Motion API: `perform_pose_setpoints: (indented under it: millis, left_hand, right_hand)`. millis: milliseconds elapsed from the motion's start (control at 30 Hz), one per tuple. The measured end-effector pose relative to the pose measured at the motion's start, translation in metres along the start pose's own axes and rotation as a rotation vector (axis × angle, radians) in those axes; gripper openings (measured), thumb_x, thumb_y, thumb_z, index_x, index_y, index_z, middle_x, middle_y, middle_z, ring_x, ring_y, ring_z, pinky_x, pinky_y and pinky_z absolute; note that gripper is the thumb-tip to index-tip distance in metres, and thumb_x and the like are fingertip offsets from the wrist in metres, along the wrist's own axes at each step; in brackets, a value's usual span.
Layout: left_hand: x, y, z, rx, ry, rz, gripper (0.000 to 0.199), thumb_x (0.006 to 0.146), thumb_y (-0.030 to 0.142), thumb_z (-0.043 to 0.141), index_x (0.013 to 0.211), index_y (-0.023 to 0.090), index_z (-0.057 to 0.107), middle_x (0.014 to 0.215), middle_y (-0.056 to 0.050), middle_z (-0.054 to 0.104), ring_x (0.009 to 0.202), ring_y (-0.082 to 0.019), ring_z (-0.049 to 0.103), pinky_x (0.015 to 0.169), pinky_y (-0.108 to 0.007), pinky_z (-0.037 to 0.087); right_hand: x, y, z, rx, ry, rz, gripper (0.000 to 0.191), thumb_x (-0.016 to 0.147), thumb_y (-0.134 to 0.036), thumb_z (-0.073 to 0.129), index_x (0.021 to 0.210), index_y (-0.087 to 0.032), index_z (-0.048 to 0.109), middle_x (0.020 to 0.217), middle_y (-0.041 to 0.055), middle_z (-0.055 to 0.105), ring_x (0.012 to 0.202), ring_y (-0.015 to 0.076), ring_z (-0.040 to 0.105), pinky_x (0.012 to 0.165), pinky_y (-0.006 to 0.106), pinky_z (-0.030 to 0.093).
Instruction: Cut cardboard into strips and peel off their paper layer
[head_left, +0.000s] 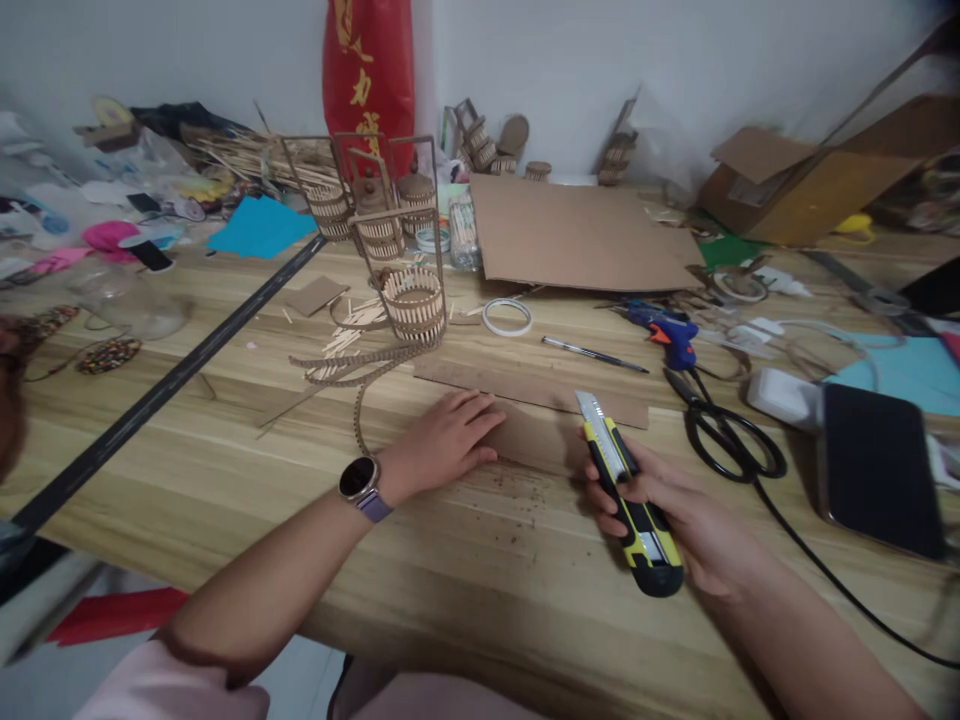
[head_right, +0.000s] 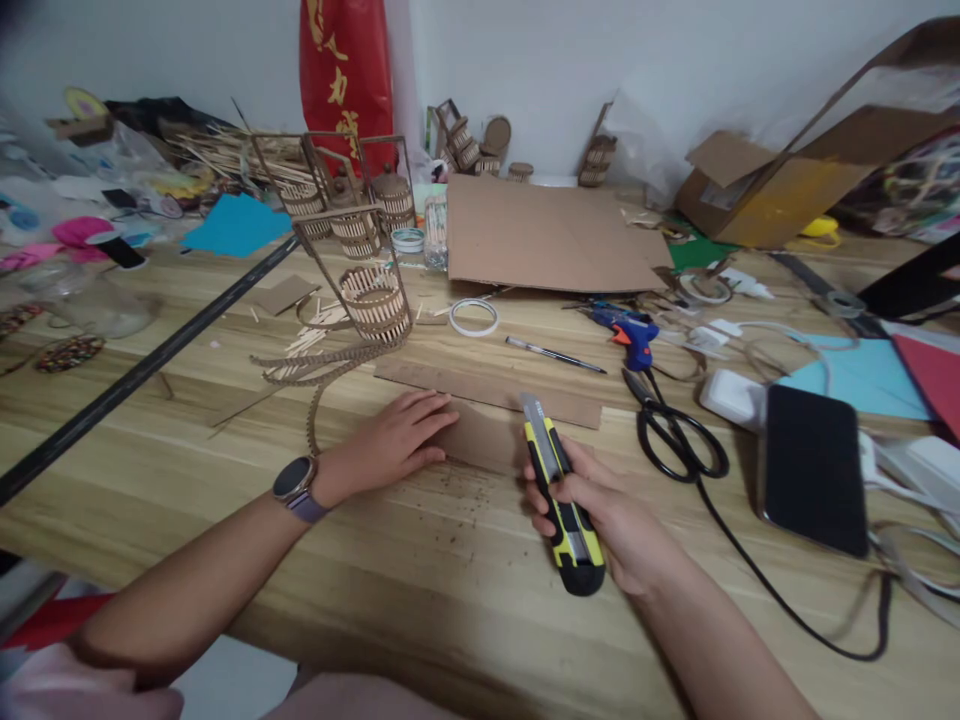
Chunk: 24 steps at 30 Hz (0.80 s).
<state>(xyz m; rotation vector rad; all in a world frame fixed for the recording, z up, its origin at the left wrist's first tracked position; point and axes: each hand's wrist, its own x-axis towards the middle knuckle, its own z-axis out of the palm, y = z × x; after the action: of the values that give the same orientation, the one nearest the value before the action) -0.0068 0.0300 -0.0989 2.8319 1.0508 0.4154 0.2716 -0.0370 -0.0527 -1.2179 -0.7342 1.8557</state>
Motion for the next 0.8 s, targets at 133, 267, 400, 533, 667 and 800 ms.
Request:
perform_pose_setpoints:
  millis: [133, 267, 400, 533, 667, 800]
  left_hand:
    - [0.0004, 0.0003, 0.0001, 0.001, 0.002, 0.003, 0.05, 0.104, 0.046, 0.053, 0.142, 0.013, 0.057, 0.149, -0.018, 0.056, 0.14, -0.033, 0.049, 0.118, -0.052, 0.042]
    - [0.0006, 0.0001, 0.0, -0.003, 0.001, 0.0, 0.049, 0.105, 0.046, 0.053, 0.143, 0.015, 0.056, 0.15, -0.018, 0.055, 0.14, -0.032, 0.049, 0.118, -0.053, 0.042]
    - [0.0005, 0.0005, -0.0018, -0.008, -0.016, -0.002, 0.05, 0.104, 0.045, 0.054, 0.143, 0.013, 0.056, 0.149, -0.019, 0.056, 0.141, -0.033, 0.048, 0.118, -0.053, 0.042]
    - [0.0008, 0.0008, -0.0027, -0.013, -0.018, -0.005, 0.05, 0.105, 0.045, 0.053, 0.143, 0.014, 0.056, 0.149, -0.019, 0.056, 0.141, -0.032, 0.049, 0.118, -0.053, 0.042]
    - [0.0015, 0.0003, -0.0031, -0.005, -0.019, -0.009, 0.049, 0.104, 0.045, 0.055, 0.142, 0.015, 0.057, 0.148, -0.017, 0.057, 0.14, -0.032, 0.05, 0.119, -0.052, 0.041]
    - [0.0023, 0.0002, -0.0062, 0.004, -0.04, -0.008, 0.047, 0.102, 0.041, 0.059, 0.141, 0.014, 0.058, 0.148, -0.017, 0.058, 0.14, -0.031, 0.05, 0.12, -0.051, 0.04]
  right_hand:
    - [0.0, 0.0017, -0.0005, 0.011, -0.005, -0.009, 0.039, 0.057, -0.019, 0.077, 0.095, -0.025, 0.066, 0.088, 0.0014, 0.061, 0.063, 0.0122, 0.05, 0.051, 0.026, 0.042]
    - [0.0017, 0.0055, -0.0017, 0.013, -0.049, -0.016, 0.035, 0.061, -0.016, 0.072, 0.095, -0.024, 0.065, 0.086, 0.0005, 0.061, 0.061, 0.0108, 0.05, 0.051, 0.025, 0.042]
    - [0.0011, 0.0075, 0.0004, 0.016, -0.068, -0.033, 0.039, 0.062, -0.014, 0.069, 0.099, -0.025, 0.064, 0.087, 0.0003, 0.061, 0.062, 0.0114, 0.05, 0.05, 0.025, 0.042]
    - [-0.0009, 0.0073, 0.0044, 0.007, -0.06, -0.013, 0.036, 0.061, -0.017, 0.069, 0.096, -0.025, 0.064, 0.085, 0.0008, 0.059, 0.064, 0.0125, 0.049, 0.051, 0.025, 0.042]
    - [-0.0015, 0.007, 0.0061, -0.01, -0.06, -0.011, 0.033, 0.061, -0.019, 0.07, 0.093, -0.025, 0.063, 0.082, 0.0015, 0.058, 0.064, 0.0136, 0.047, 0.051, 0.026, 0.042]
    - [-0.0026, 0.0039, 0.0061, -0.03, -0.043, -0.022, 0.035, 0.062, -0.024, 0.077, 0.094, -0.025, 0.062, 0.085, 0.0004, 0.06, 0.061, 0.0116, 0.05, 0.05, 0.026, 0.042]
